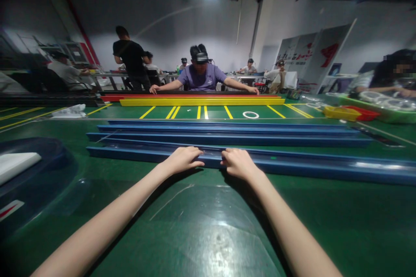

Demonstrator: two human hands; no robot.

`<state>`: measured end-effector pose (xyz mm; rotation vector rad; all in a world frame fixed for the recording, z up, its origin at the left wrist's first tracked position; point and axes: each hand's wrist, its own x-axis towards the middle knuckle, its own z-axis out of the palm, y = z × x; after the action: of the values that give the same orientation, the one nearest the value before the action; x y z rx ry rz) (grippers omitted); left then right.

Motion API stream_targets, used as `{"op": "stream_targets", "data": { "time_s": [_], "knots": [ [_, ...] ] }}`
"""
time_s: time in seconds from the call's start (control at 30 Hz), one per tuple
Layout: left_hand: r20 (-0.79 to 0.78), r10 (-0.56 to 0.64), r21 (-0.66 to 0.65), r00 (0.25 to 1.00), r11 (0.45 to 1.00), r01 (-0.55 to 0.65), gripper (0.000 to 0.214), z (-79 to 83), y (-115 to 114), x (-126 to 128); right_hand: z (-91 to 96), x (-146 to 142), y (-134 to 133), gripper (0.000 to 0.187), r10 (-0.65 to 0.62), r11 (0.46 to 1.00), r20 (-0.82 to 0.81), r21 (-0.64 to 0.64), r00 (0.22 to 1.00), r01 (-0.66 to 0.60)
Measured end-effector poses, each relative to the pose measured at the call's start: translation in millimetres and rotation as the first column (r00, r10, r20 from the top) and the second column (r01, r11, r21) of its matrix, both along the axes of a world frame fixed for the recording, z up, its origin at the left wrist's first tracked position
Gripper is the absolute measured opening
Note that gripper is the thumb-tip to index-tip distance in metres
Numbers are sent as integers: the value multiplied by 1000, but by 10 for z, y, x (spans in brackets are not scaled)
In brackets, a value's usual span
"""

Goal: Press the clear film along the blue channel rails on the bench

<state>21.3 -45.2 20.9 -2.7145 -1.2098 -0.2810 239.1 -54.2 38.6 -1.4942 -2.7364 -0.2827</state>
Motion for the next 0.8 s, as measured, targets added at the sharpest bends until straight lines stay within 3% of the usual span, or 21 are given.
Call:
{"op": "stream_targets", "data": {
  "time_s": [0.4, 0.8],
  "knots": [
    [-20, -61, 56, 998, 996, 62, 36, 5, -3, -6, 151, 478, 54, 17, -93, 979, 13, -180, 996, 94],
    [-33, -70, 33, 997, 997, 71, 30, 0, 10, -21, 160, 503, 47, 19, -143, 960, -28, -245, 989, 132]
  ]
}}
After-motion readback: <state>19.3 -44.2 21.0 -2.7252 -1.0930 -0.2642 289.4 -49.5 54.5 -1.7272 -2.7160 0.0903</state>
